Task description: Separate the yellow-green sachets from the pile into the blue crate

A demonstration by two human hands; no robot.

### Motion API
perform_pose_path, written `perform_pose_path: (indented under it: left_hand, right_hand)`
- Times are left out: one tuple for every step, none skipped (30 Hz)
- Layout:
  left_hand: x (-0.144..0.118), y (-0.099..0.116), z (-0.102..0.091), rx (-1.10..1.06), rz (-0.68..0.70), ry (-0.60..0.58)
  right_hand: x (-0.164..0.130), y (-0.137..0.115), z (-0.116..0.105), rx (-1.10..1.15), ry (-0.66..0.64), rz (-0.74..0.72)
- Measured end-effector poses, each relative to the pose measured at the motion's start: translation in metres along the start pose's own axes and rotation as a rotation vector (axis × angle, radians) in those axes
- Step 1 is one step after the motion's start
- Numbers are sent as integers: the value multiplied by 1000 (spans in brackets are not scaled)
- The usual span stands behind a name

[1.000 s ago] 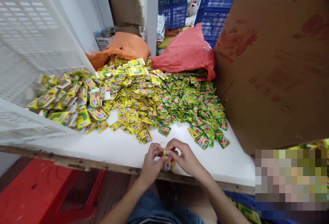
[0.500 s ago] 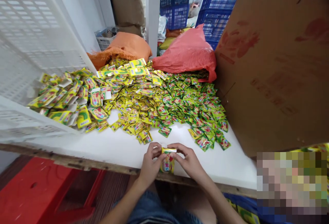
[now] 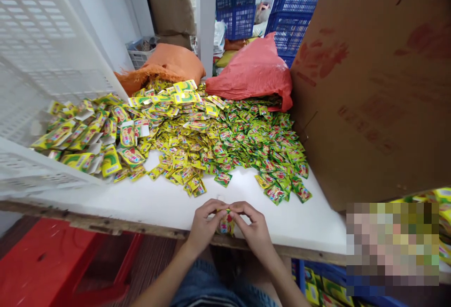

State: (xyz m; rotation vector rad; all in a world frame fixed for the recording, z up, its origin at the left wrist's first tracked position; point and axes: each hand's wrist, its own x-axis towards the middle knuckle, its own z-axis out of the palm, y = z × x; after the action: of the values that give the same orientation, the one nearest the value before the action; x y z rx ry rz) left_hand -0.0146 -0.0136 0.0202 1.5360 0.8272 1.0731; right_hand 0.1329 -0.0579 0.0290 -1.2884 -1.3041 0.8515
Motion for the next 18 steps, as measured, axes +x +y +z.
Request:
perform_pose_path:
  left_hand:
    - [0,0,-1,11,6,-11]
    - [-1,1,-2,23,10,-22]
    - [-1,2,-3,31,9,-33]
    - [-2,3,-4,35,-1,-44]
    - [-2,4,-4,33,-23,-59]
    - [-3,4,-4,25,-52,-75]
    - [-4,5,-4,14,-82,-90]
    - [-5,5,-3,5,-109,-101]
    - [-5,5,-2,4,-128,-105]
    - [-6,6,0,11,-134,-100]
    - [-7,7,2,25,-130,-86]
    - [-7,8,4,43,-121,-68]
    - [-8,10,7,60,-110,-52]
    - [-9,12,11,72,-98,-40]
    - [-10,15,16,73,-88,-35]
    - [-10,18,21,60,-80,-40]
    - [-11,21,26,33,-74,-65]
    - [-10,24,31,-1,-61,-108]
  right_hand:
    - [-2,0,1,-3,0,-4]
    - [-4,0,2,-4,0,2]
    - [-6,0,3,-3,4,17]
    - [-8,0,4,-4,13,34]
    - [-10,1,6,-7,29,50]
    - [-12,2,8,-11,50,62]
    - [-14,3,9,-15,71,67]
    - [-15,5,11,-18,90,66]
    - [-16,6,13,-20,105,63]
    - [-17,8,15,-23,118,58]
    - [-18,9,16,-25,133,54]
    - [-19,10,16,-28,151,49]
    - [-20,11,16,-34,175,46]
    - [-22,12,15,-42,206,43]
    - [-25,12,12,-53,242,36]
    - [-28,11,8,-66,280,26]
    - [-33,11,1,-84,318,12]
    - [-37,10,-7,-105,357,-6]
